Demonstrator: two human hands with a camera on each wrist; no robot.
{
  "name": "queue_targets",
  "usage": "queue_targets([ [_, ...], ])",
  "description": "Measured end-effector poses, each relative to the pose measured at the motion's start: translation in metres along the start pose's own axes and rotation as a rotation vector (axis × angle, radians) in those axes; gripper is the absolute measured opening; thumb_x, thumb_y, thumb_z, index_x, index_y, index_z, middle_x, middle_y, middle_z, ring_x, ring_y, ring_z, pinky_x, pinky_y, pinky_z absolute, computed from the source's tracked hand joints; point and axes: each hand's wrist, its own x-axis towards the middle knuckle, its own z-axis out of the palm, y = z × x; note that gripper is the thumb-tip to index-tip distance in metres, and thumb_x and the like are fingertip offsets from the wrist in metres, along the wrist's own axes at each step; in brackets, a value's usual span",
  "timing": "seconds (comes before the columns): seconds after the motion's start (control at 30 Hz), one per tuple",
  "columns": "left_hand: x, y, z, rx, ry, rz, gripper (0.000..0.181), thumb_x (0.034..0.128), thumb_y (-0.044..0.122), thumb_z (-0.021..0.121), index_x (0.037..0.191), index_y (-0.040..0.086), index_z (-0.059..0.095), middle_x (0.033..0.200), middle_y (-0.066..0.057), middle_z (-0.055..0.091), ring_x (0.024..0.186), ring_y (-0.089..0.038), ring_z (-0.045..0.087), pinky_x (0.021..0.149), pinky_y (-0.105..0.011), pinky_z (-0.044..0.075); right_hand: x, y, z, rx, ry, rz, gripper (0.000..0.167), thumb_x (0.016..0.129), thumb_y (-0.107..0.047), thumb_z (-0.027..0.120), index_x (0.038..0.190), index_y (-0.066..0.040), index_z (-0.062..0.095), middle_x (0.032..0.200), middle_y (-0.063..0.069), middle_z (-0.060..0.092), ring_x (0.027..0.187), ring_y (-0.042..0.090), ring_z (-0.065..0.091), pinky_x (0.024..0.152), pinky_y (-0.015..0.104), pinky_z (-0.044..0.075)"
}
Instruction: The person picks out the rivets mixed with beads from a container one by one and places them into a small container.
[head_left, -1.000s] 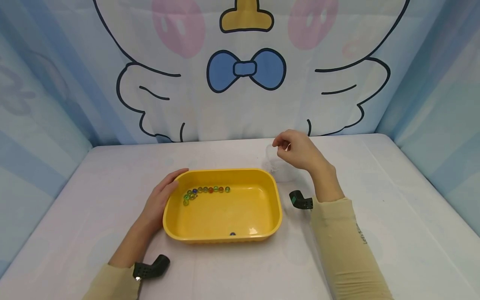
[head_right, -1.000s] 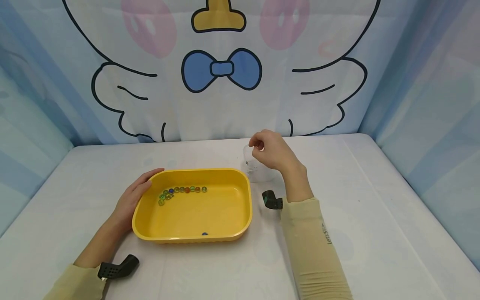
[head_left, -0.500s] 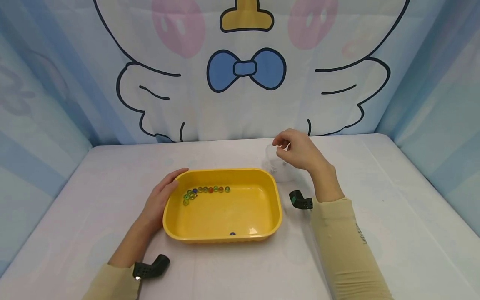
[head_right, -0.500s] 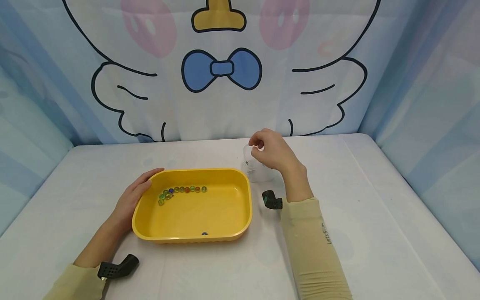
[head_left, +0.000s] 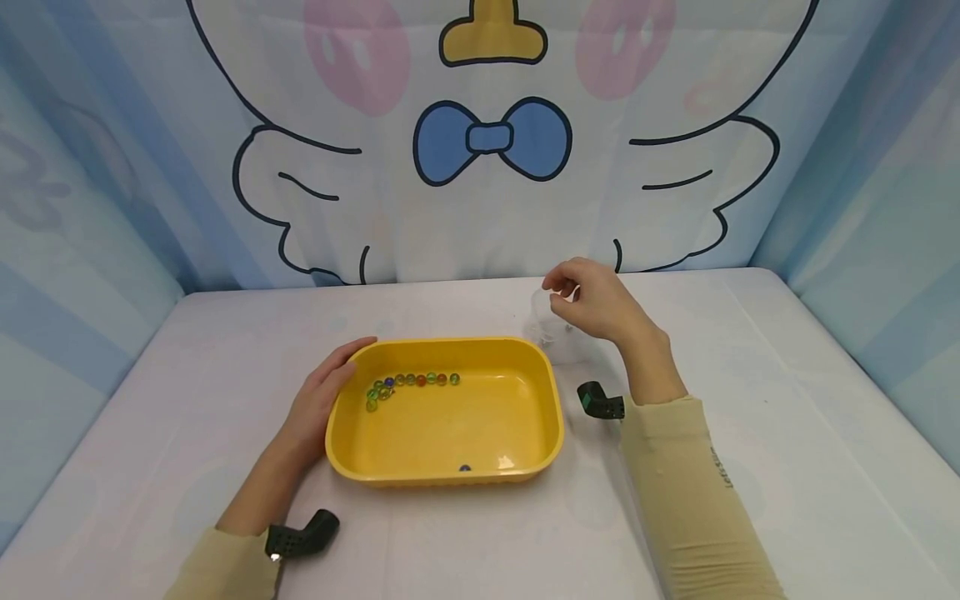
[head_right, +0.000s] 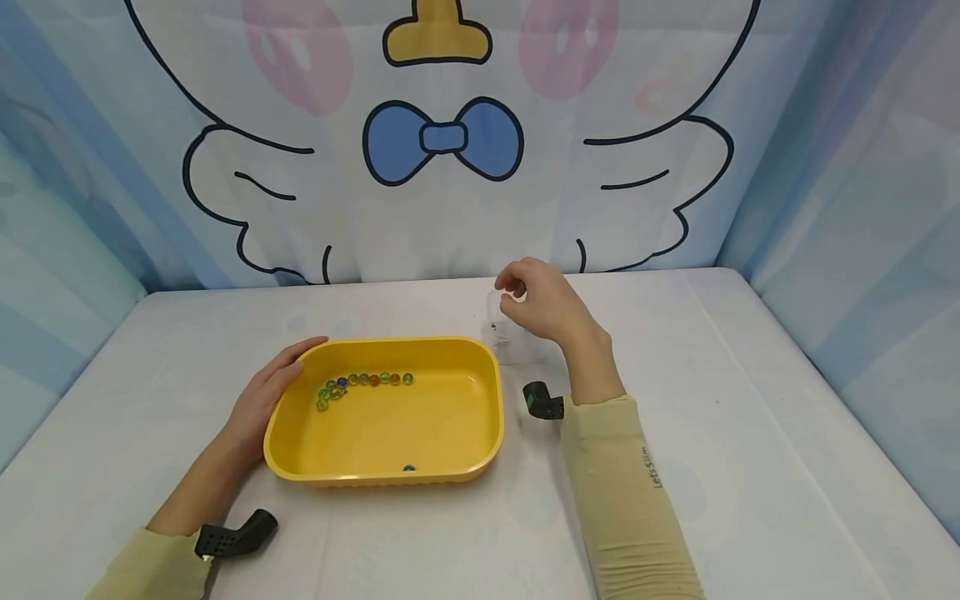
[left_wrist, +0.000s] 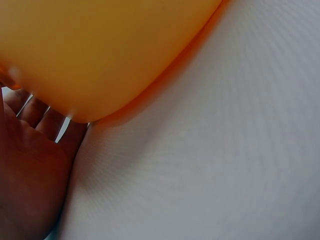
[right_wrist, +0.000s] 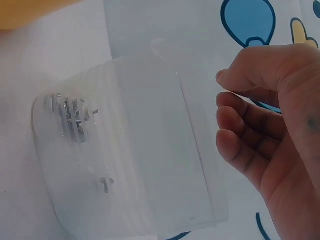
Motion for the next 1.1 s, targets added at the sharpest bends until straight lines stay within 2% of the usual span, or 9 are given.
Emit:
queue_targets([
  [0.23,0.0,0.0,0.0,-0.013,0.005,-0.001,0.047,0.1107,0.032,0.034,0.155,0.017,0.039,0.156,-0.002,0.04,0.14,-0.02,0.038,0.105,-0.012,0.033,0.0,-0.005,0.003,0.02,0.011,-0.028,0.019,0.092,-0.003,0.061,0.108,0.001,0.069,0.104,0.012,0.062,0.094,0.028,0.054,0.086,0.04,0.049],
  [0.53,-0.001,0.001,0.001,-0.01,-0.004,0.001,0.048,0.1105,0.033,0.034,0.155,0.016,0.039,0.156,-0.004,0.04,0.14,-0.021,0.038,0.108,-0.016,0.032,0.001,-0.015,0.005,0.054,0.022,-0.071,0.017,0.092,-0.002,0.063,0.109,0.0,0.068,0.105,0.011,0.063,0.096,0.028,0.056,0.086,0.039,0.051],
  [0.87,-0.001,0.0,0.0,-0.018,-0.002,-0.001,0.049,0.1104,0.034,0.034,0.156,0.016,0.038,0.156,-0.004,0.04,0.139,-0.022,0.038,0.107,-0.015,0.033,0.001,-0.028,0.006,0.12,0.055,-0.179,0.017,0.091,0.001,0.064,0.108,0.001,0.069,0.107,0.014,0.065,0.092,0.025,0.057,0.082,0.04,0.052],
  [1.1,0.0,0.0,0.0,-0.019,0.0,-0.009,0.049,0.1104,0.033,0.034,0.155,0.016,0.038,0.156,-0.003,0.04,0.14,-0.022,0.038,0.109,-0.018,0.033,0.003,-0.038,0.011,0.154,0.025,-0.228,0.016,0.091,0.0,0.064,0.107,0.0,0.069,0.106,0.012,0.067,0.091,0.022,0.056,0.08,0.036,0.052],
])
